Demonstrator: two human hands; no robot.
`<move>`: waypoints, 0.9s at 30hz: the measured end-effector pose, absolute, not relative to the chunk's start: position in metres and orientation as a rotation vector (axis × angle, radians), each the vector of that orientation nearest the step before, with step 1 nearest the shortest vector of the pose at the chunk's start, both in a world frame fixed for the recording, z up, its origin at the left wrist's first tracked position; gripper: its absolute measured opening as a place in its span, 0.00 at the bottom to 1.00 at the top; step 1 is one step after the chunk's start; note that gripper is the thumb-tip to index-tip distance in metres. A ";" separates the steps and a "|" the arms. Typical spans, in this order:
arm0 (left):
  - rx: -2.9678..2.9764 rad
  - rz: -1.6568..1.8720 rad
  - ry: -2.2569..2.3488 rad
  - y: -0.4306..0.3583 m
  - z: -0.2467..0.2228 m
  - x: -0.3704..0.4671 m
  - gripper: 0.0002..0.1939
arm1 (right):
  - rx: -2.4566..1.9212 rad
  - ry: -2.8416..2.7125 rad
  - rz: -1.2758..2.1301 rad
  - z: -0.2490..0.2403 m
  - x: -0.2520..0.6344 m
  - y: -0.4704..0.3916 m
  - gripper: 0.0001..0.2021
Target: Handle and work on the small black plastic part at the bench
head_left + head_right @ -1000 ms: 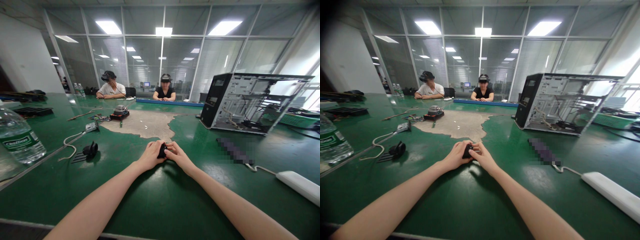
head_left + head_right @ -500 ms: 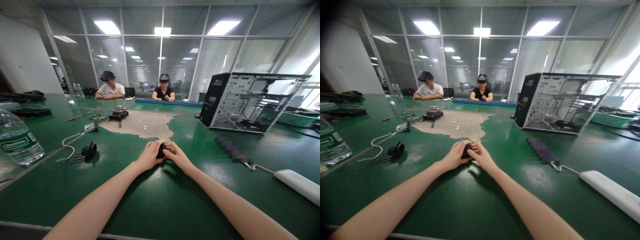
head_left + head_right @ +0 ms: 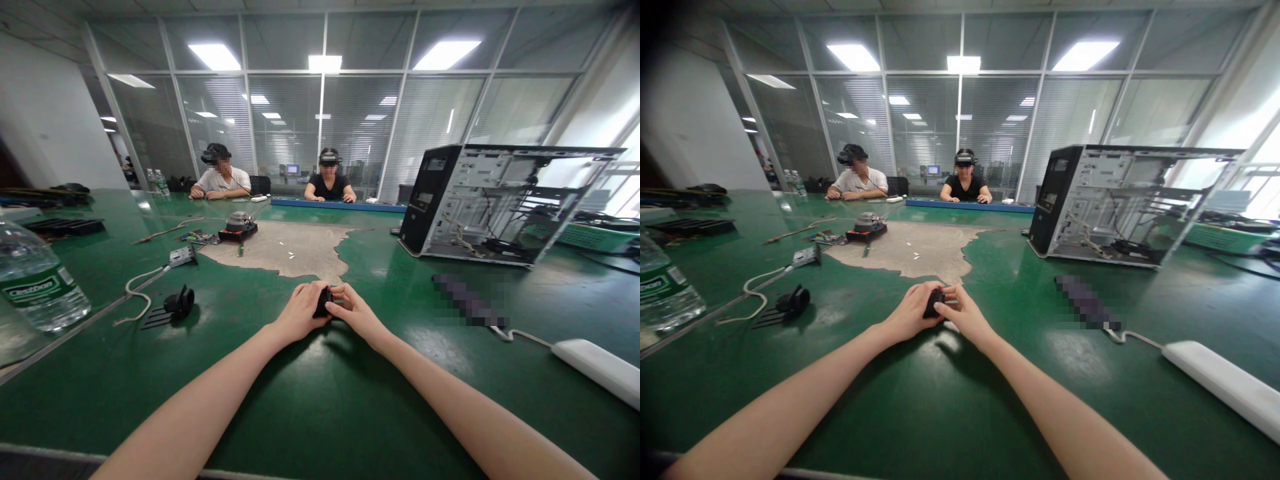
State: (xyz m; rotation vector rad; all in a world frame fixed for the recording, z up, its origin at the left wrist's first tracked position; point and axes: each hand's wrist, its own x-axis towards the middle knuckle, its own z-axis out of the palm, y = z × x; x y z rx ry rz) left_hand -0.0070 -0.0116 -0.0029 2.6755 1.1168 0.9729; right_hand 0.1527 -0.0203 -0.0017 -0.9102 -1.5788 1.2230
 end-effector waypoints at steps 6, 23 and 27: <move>2.671 0.963 1.117 -0.010 -0.003 -0.008 0.30 | -0.976 -1.524 1.179 -0.008 0.149 -0.013 0.13; 2.663 0.975 1.124 -0.011 -0.004 -0.006 0.28 | -0.976 -1.538 1.184 -0.008 0.151 -0.014 0.15; 2.669 0.980 1.123 -0.011 -0.004 -0.006 0.28 | -0.974 -1.575 1.222 -0.003 0.152 -0.018 0.14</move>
